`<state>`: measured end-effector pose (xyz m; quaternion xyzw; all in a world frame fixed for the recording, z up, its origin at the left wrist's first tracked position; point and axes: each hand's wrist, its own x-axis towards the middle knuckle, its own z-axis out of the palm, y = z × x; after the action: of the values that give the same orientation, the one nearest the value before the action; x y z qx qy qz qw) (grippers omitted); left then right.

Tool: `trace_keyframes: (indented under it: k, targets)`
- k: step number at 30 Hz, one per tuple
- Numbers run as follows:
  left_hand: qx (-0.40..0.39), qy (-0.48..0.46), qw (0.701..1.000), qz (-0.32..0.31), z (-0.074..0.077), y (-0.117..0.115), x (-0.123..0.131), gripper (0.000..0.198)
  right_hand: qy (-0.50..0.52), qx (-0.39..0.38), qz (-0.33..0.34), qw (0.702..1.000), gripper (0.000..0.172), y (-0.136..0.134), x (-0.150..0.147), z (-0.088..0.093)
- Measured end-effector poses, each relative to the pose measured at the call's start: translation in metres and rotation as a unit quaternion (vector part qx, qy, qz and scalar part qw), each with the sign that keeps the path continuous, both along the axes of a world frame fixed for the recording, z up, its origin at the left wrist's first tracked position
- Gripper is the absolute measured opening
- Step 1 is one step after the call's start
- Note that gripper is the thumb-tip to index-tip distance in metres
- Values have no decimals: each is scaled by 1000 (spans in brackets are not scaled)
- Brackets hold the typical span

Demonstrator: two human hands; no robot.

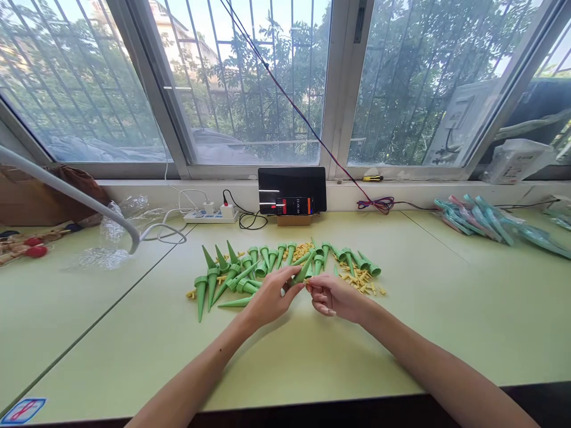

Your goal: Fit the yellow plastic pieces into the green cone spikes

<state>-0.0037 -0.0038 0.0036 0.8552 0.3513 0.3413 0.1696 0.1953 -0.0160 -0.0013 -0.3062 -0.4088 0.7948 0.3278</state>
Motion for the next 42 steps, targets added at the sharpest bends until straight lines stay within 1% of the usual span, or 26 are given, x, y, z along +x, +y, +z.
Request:
trace_keyframes:
  k: [3,8,13,16,19,22,24,26,29,30,31,33,38,40,42]
  targets:
    - [5,-1,1000,-1,0,1,-1,24,16,-23,-2,1000,25,0,0,-1]
    - [-3,-4,1000,1,-2,1,-1,24,4,5,-6,1000,25,0,-1,-2]
    - [-15,5,1000,-1,-1,0,0,24,-22,24,-16,999,30,-2,-3,2]
    - [-19,11,1000,0,-1,0,-1,24,-49,49,-33,997,33,-4,-5,5]
    - [-20,16,1000,-1,0,0,-1,25,-87,102,-48,990,33,-6,-7,5]
    - [-21,19,1000,-3,0,1,-1,25,-159,187,-66,967,30,-8,-9,2]
    - [-22,22,1000,-3,0,0,-1,24,-226,253,-82,937,28,-8,-9,0]
    - [-22,25,999,-3,0,0,-1,23,-293,329,-106,892,28,-9,-9,-2]
    - [-26,30,999,-1,0,0,-2,22,-359,443,-153,807,31,-8,-9,-6]
    - [-27,31,999,1,0,0,-2,22,-370,469,-162,786,32,-8,-9,-8]
    - [-28,32,999,2,0,0,-2,22,-378,485,-165,771,32,-7,-9,-9]
    - [-28,32,999,4,-1,0,-2,23,-386,493,-160,763,31,-7,-8,-12]
    - [-26,33,999,5,-2,1,-2,24,-389,489,-161,764,31,-7,-9,-11]
    - [-25,31,999,4,-2,1,-2,24,-384,483,-164,770,33,-8,-9,-8]
    - [-21,28,999,5,-2,1,-2,25,-373,462,-157,789,33,-8,-9,-6]
